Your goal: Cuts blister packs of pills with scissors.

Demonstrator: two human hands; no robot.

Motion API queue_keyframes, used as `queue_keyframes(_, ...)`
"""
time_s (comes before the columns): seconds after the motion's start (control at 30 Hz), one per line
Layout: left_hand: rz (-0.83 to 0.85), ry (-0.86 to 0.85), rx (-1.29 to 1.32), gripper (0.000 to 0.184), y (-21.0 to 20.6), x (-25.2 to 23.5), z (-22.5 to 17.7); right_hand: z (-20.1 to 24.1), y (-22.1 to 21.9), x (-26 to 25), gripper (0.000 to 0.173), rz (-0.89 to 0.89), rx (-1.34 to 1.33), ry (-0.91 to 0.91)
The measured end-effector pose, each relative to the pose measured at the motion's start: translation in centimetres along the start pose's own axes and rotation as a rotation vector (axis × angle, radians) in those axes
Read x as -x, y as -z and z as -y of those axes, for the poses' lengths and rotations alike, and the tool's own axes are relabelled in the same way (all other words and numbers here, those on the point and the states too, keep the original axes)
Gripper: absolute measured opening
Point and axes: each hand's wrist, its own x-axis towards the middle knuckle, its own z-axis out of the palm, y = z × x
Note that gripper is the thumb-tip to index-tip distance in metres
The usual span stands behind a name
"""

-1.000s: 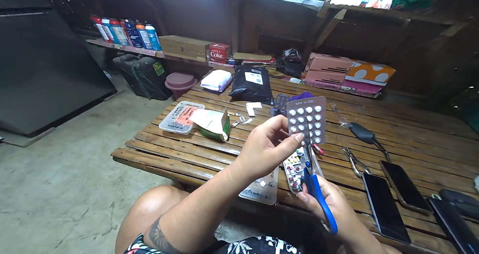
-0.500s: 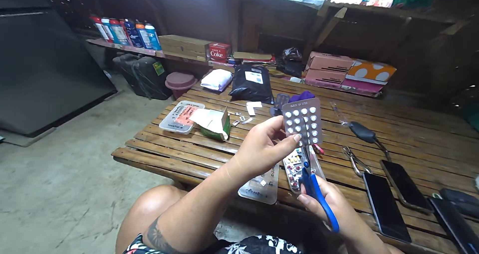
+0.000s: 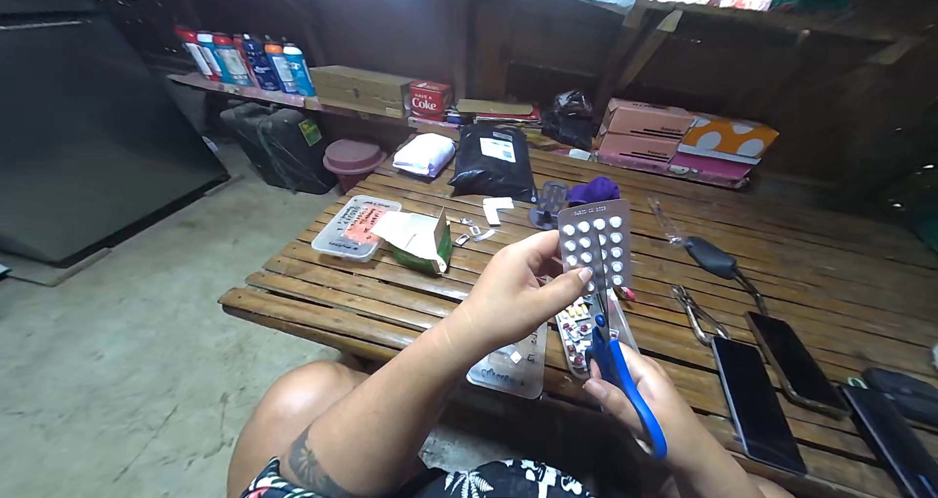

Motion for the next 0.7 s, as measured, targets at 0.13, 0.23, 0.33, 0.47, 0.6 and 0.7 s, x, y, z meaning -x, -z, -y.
queue_keyframes(0.13, 0.001, 0.010, 0.031, 0.021, -0.02, -0.02, 0.07, 0.08, -0.17, 0.06, 0.035, -0.016, -0.009, -0.008)
queue_keyframes(0.23, -0.002, 0.014, 0.026, 0.021, -0.06, -0.03, 0.11, 0.03, -0.27, 0.08, 0.034, -0.028, -0.007, -0.003)
queue_keyframes(0.33, 0.006, 0.014, 0.049, 0.022, -0.06, -0.02, 0.16, -0.01, -0.46, 0.08, 0.034, -0.046, -0.001, 0.004)
queue_keyframes(0.47, 0.018, 0.022, 0.078, 0.023, -0.08, -0.06, 0.17, -0.02, -0.58, 0.08, 0.035, -0.057, 0.007, 0.001)
queue_keyframes(0.6, 0.022, 0.023, 0.091, 0.024, -0.07, -0.10, 0.16, -0.06, -0.59, 0.06, 0.036, -0.070, 0.022, 0.005)
queue_keyframes(0.7, 0.022, 0.025, 0.099, 0.024, -0.07, -0.15, 0.21, -0.09, -0.57, 0.02, 0.035, -0.076, 0.029, 0.011)
